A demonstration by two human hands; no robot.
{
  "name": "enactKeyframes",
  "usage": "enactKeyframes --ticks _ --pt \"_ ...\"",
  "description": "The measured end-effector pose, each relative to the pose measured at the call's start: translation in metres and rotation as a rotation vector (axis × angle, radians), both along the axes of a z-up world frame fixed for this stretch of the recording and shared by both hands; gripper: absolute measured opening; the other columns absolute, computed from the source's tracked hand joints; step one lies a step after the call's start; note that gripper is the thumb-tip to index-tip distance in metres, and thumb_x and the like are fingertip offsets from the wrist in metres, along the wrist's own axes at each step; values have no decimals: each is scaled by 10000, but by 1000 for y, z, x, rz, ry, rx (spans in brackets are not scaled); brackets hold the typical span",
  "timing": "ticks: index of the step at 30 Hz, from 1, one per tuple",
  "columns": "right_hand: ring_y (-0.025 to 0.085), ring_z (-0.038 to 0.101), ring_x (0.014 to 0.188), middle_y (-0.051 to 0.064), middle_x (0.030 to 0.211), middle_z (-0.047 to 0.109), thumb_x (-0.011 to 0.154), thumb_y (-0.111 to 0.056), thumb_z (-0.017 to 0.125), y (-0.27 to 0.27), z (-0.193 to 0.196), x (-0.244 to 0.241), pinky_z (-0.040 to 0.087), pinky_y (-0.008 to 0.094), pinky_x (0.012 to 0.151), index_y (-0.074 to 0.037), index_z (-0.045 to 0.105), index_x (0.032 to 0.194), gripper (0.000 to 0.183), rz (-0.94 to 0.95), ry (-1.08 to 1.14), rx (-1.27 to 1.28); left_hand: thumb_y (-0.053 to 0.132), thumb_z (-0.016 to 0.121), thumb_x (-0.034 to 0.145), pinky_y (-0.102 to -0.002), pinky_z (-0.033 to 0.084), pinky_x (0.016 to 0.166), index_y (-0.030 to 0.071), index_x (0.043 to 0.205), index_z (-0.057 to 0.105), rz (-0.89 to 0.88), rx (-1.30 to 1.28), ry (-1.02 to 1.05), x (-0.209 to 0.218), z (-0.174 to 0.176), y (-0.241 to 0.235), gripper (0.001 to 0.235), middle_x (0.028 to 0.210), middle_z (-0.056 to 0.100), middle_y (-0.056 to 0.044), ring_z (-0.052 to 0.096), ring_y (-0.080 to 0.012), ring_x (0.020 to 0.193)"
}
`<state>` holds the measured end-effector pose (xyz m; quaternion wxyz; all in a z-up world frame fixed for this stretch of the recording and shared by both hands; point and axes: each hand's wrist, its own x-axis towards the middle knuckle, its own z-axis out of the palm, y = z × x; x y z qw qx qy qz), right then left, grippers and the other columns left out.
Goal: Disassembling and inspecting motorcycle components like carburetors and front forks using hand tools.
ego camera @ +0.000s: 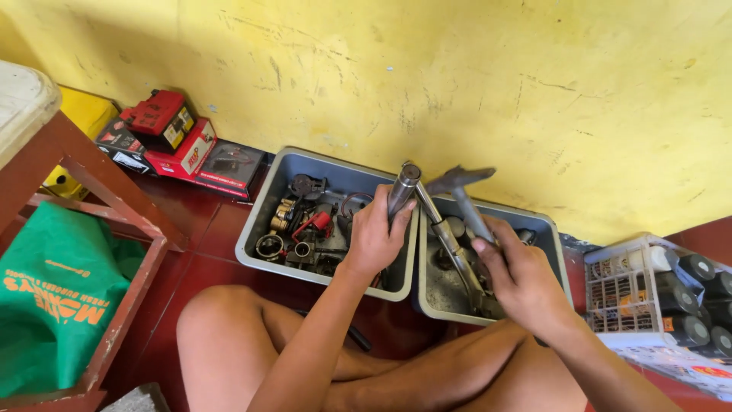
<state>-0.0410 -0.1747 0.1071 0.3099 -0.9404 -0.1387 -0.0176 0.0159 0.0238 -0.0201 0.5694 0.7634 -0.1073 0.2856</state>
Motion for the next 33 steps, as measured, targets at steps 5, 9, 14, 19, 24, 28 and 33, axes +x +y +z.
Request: enactKeyframes --ticks 5,9,14,19,24,28,33 --pt "166 483 402 59 551 583 1045 -147 504 -8 22 -5 342 296 381 2 566 1376 369 -94 -21 164 191 650 972 -393 484 525 18 1076 550 59 -10 10 -7 4 4 225 706 684 -118 613 -281 513" --pt "145 362 407 96 691 526 1176 3 343 5 59 -17 285 271 401 37 436 1388 234 -134 -365 416 177 643 966 -389 493 547 13 1074 555 46 -25 12 -5 4 1 215 718 682 -114 605 -281 526" --pt "151 476 338 38 489 532 1024 -159 491 7 19 18 358 317 282 -19 516 1387 390 148 51 -99 167 642 973 -389 478 525 25 1058 546 41 -9 -22 -5 8 0 191 698 666 -113 598 -262 510" --pt "192 509 399 72 507 581 1019 -186 513 -4 39 0 367 349 383 -95 631 1313 329 -36 142 20 205 634 978 -400 489 553 31 1052 537 55 -22 25 0 2 1 212 711 682 -110 618 -287 524" --pt "159 419 420 108 670 575 1176 6 396 0 73 -18 334 277 403 50 490 1412 257 -74 -272 331 180 637 971 -394 485 553 26 1067 544 13 -2 37 -3 7 -1 203 721 683 -111 609 -271 525" --pt "215 504 592 83 829 549 1047 -279 438 -15 22 7 407 335 548 -102 528 1203 253 -10 -340 297 113 664 939 -367 491 554 5 1073 556 23 9 -77 -5 8 -6 203 766 707 -112 624 -254 550" --pt "504 689 650 264 554 626 973 -236 612 1 0 -19 498 604 555 -169 588 1279 314 10 -75 -131 332 595 1039 -467 546 524 91 1130 523 -43 87 12 5 -10 -12 267 688 637 -145 689 -384 581"
